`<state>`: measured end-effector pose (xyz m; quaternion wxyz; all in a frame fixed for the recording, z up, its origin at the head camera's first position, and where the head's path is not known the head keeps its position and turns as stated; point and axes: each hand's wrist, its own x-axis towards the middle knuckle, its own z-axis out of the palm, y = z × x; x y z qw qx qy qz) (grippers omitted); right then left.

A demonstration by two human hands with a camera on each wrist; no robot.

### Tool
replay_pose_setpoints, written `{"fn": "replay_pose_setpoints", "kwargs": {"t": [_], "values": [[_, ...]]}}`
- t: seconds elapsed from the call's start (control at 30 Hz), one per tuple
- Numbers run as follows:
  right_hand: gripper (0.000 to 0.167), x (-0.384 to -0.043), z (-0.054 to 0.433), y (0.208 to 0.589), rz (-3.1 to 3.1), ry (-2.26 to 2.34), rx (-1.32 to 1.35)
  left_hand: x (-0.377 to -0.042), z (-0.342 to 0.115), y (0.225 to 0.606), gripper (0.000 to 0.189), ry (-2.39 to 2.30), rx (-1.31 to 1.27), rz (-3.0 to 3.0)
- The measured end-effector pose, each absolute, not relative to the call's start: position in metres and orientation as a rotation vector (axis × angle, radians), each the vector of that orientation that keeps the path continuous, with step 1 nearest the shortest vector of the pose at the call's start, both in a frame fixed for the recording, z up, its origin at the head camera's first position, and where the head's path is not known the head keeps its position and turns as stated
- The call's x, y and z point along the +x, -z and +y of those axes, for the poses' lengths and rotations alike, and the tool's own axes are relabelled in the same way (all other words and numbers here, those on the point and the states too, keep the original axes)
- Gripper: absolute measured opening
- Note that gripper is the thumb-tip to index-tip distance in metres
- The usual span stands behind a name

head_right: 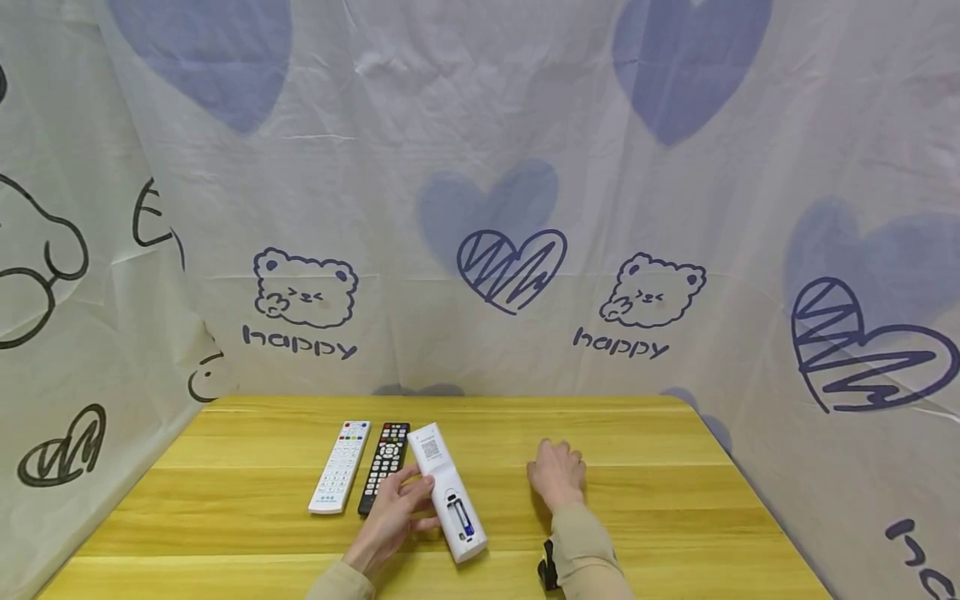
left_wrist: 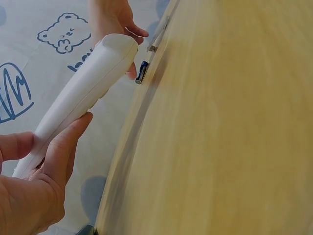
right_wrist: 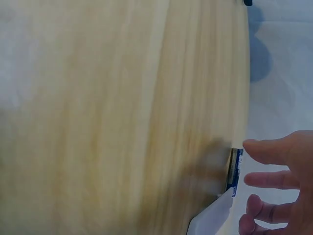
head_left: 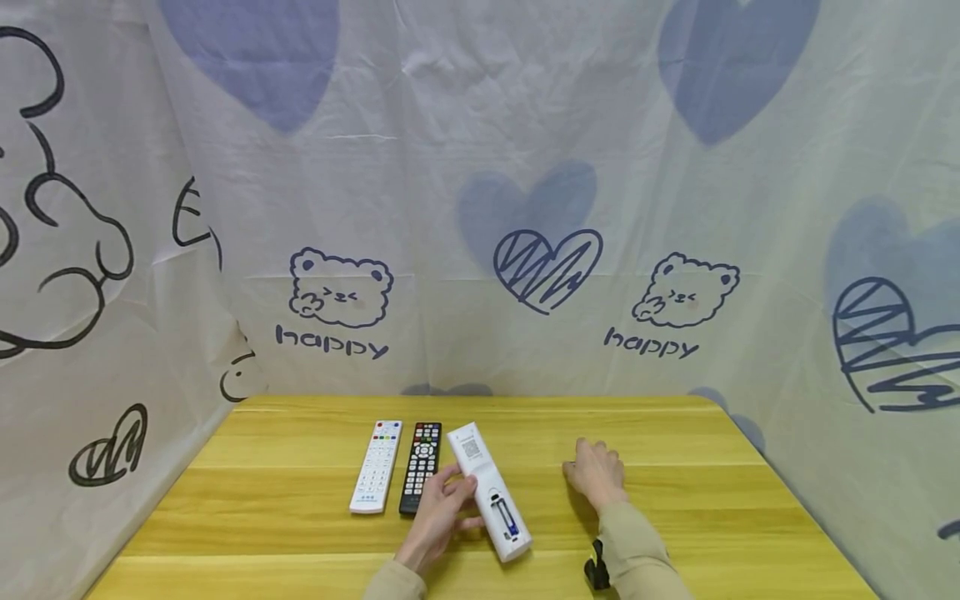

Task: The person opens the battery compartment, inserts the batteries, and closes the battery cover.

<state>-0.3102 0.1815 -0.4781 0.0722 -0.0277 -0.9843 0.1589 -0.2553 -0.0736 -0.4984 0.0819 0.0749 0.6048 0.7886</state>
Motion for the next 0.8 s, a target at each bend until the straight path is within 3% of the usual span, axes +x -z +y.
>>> {"fn": "replay_pose_setpoints", "kwargs": {"t": [0.43,0.6,0.8], "values": [[0.02,-0.3149,0.1813,0.4814,-3.037,-0.356,-0.134,-0.2553,-0.0738,0.4978,0.054,-2.353,0.208,1.815],[0.009,-0.3161,0.1801,0.4821,-3.045,-0.361,-0.109,-0.255,-0.0743,0.4985,0.054,-2.352,0.207,1.816],[0.015,-0.3173,0.1805,0.4839,-3.033,-0.342,-0.054,-0.2552,-0.0751,0.4995,0.055,-2.345,0.196,1.811]]}}
